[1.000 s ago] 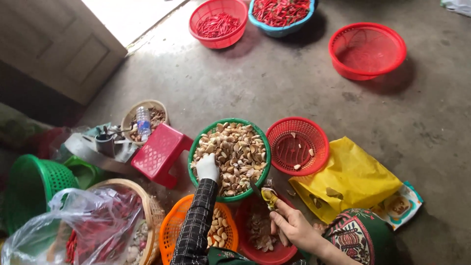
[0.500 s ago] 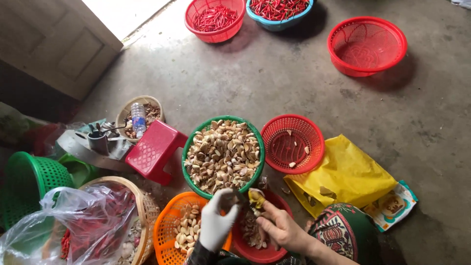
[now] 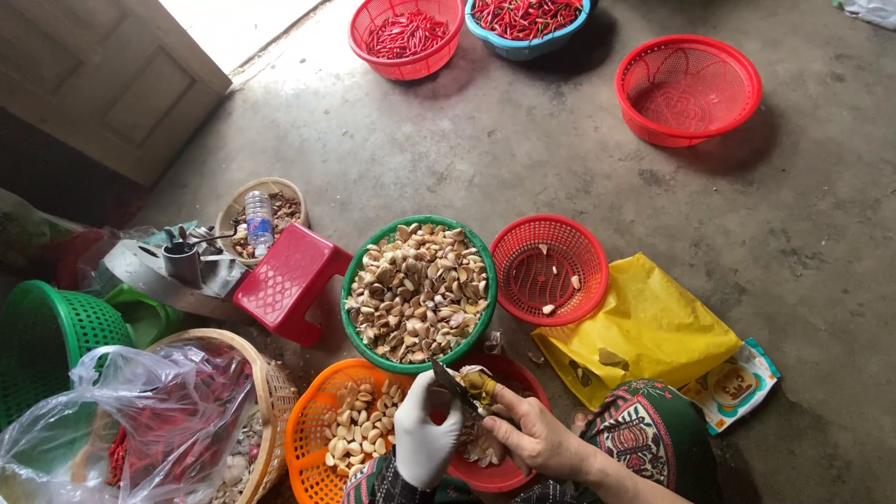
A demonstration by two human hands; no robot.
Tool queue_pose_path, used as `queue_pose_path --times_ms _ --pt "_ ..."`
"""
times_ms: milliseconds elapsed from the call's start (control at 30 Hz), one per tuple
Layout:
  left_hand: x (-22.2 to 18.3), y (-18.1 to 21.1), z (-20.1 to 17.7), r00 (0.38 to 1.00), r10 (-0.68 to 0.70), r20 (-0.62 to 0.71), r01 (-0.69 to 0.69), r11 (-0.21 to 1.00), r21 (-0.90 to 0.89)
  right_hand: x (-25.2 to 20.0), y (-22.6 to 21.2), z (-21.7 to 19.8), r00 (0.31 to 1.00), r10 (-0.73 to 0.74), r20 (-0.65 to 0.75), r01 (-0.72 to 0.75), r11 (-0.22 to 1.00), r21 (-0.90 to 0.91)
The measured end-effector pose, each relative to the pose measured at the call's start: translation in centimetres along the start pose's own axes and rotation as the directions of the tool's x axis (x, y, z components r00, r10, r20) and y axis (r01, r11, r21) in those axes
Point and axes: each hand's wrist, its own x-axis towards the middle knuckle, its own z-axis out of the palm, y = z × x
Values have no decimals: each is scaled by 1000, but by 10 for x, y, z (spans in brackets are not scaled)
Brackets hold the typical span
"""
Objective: Trimming small pieces of wood or organic material using a knife while sitting on the floor.
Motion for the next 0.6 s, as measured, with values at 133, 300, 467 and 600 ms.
queue_pose_path --times_ms 133,300,467,600 --pt "-5 -6 9 998 24 -50 -24 1000 -10 1 4 0 994 -56 -93 49 996 -75" --pt "-4 -26 14 988 -139 73 155 944 -292 3 12 -2 984 -111 -137 95 988 -117" --pt "3 -47 14 902 -309 301 421 481 -769 1 18 -3 998 37 -51 -27 982 187" --pt "3 -64 19 885 -350 306 432 377 -819 2 16 -11 995 50 -90 -39 992 119"
